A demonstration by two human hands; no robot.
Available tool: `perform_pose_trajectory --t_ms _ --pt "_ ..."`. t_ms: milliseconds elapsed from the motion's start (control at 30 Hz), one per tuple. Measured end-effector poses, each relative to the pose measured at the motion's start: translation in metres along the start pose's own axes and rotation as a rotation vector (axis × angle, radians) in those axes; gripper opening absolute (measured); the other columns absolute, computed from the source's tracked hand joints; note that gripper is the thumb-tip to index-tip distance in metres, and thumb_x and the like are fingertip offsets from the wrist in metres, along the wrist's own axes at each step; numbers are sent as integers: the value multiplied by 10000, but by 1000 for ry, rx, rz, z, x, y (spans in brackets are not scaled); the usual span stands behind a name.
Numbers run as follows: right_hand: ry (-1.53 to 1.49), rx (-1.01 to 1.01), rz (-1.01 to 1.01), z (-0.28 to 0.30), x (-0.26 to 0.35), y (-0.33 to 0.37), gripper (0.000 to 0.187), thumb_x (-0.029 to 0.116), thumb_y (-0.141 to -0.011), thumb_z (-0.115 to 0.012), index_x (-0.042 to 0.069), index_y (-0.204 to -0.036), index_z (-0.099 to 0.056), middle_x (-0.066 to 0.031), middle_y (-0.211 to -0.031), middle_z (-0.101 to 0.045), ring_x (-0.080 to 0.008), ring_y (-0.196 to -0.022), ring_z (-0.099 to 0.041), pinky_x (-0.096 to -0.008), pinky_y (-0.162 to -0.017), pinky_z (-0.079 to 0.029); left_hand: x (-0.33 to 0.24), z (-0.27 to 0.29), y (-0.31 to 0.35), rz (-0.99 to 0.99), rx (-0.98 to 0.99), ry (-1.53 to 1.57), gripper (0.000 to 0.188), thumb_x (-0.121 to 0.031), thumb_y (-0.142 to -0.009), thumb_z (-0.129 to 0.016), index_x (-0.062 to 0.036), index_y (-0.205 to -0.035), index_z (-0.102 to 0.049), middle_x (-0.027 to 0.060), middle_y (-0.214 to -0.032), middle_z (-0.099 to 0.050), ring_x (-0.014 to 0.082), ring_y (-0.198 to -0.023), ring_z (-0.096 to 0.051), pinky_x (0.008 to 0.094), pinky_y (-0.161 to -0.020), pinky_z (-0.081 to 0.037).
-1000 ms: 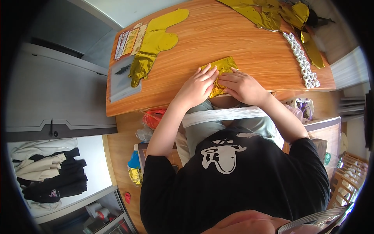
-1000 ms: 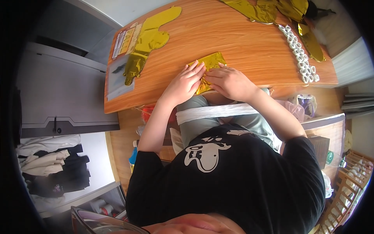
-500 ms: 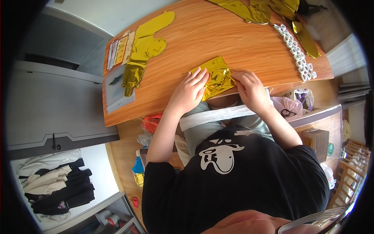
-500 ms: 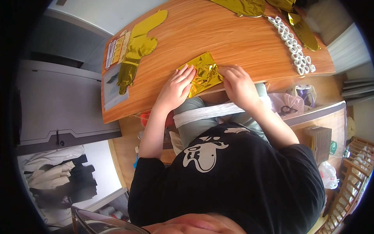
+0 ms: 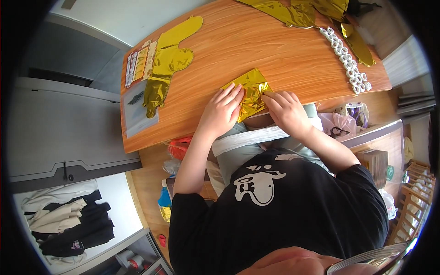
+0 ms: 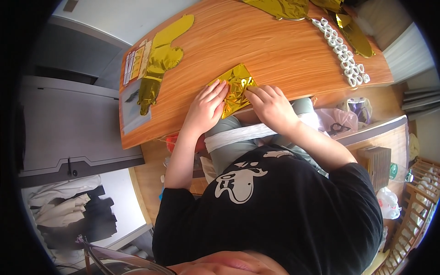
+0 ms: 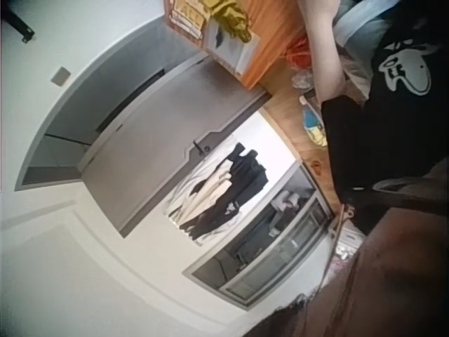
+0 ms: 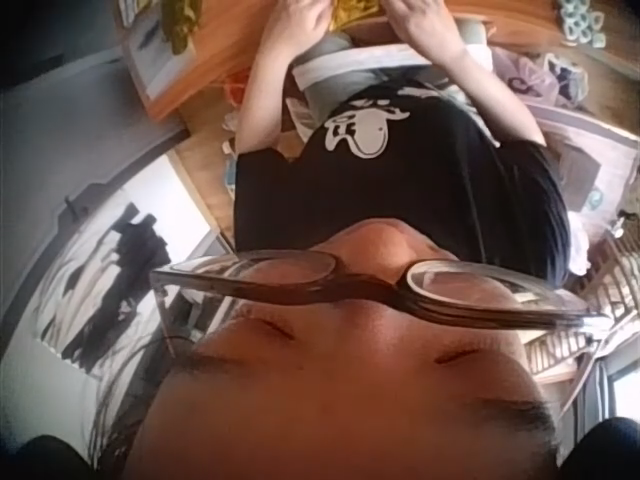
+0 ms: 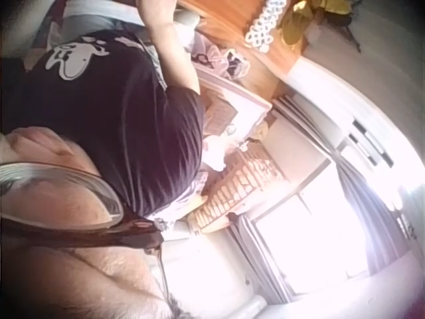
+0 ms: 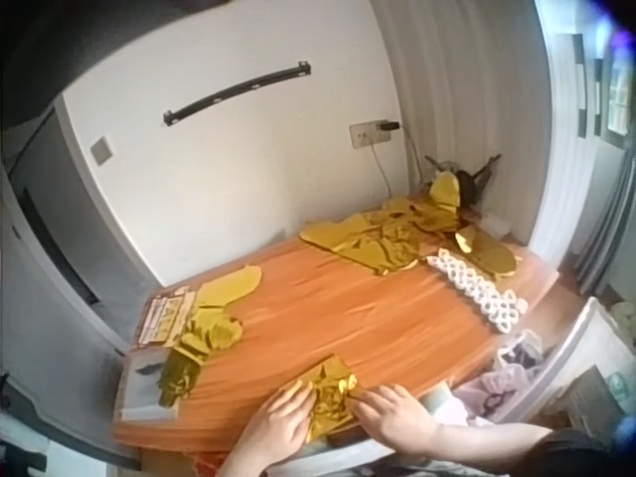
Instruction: Folding deflated gold foil balloons into small, compact squares.
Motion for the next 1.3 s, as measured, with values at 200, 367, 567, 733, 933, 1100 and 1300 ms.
perform_pose_trajectory --t_ms 200,367,567,733,933,1100,1300 --pt "22 -12 -81 -2 9 0 502 177 -876 -729 91 -1354 -603 -74 -1410 -604 -251 -1081 -635 -393 -920 -490 -4 4 3 12 -25 -42 441 -125 -953 -605 -21 -1382 -617 136 -1457 -596 328 -1401 -508 473 -1153 -424" --pt "249 130 95 -20 18 4 621 401 -908 -702 248 -1488 -539 0 -1455 -575 -191 -1112 -578 -400 -910 -454 -8 3 7 49 -48 4 454 -128 -941 -615 -11 -1380 -619 140 -1434 -614 336 -1383 -525 466 -1135 -437" --pt "436 192 265 -25 23 5 689 427 -949 -637 336 -1586 -391 -76 -1434 -555 -260 -1125 -570 -444 -939 -486 -8 3 11 111 -110 65 483 -108 -938 -615 -8 -1410 -595 151 -1432 -614 343 -1381 -529 465 -1134 -432" --pt "534 294 375 -24 27 -3 698 358 -982 -576 354 -1622 -296 -133 -1420 -542 -283 -1085 -596 -466 -965 -499 -4 5 13 134 -120 132 496 -86 -927 -640 -34 -1419 -604 145 -1459 -600 337 -1395 -522 461 -1143 -429" --pt "541 364 496 -29 29 -7 671 283 -984 -522 311 -1616 -297 -190 -1384 -543 -332 -1173 -616 -480 -1006 -493 12 6 8 155 -128 384 442 -68 -895 -696 -50 -1336 -683 134 -1426 -632 317 -1387 -536 452 -1166 -416" --pt "459 297 566 -32 32 -11 551 265 -967 -524 208 -1513 -482 -193 -1277 -608 -339 -1165 -642 -489 -1054 -495 30 11 -1 290 -83 666 370 -97 -934 -718 -49 -1301 -699 124 -1299 -711 240 -1161 -688 345 -945 -555" --pt "455 320 579 -20 31 -11 522 229 -958 -531 181 -1477 -504 -221 -1265 -623 -345 -1144 -657 -504 -1077 -479 126 63 -23 552 -161 607 304 -179 -948 -736 -85 -1237 -744 84 -1152 -762 148 -1042 -697 302 -929 -544"
Point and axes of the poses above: each hand's wrist, its own y-axis away from the middle knuckle, its own z-axis out of the back of the hand, x = y × z, the point moved 6 cm from there along -y, towards the middle knuckle
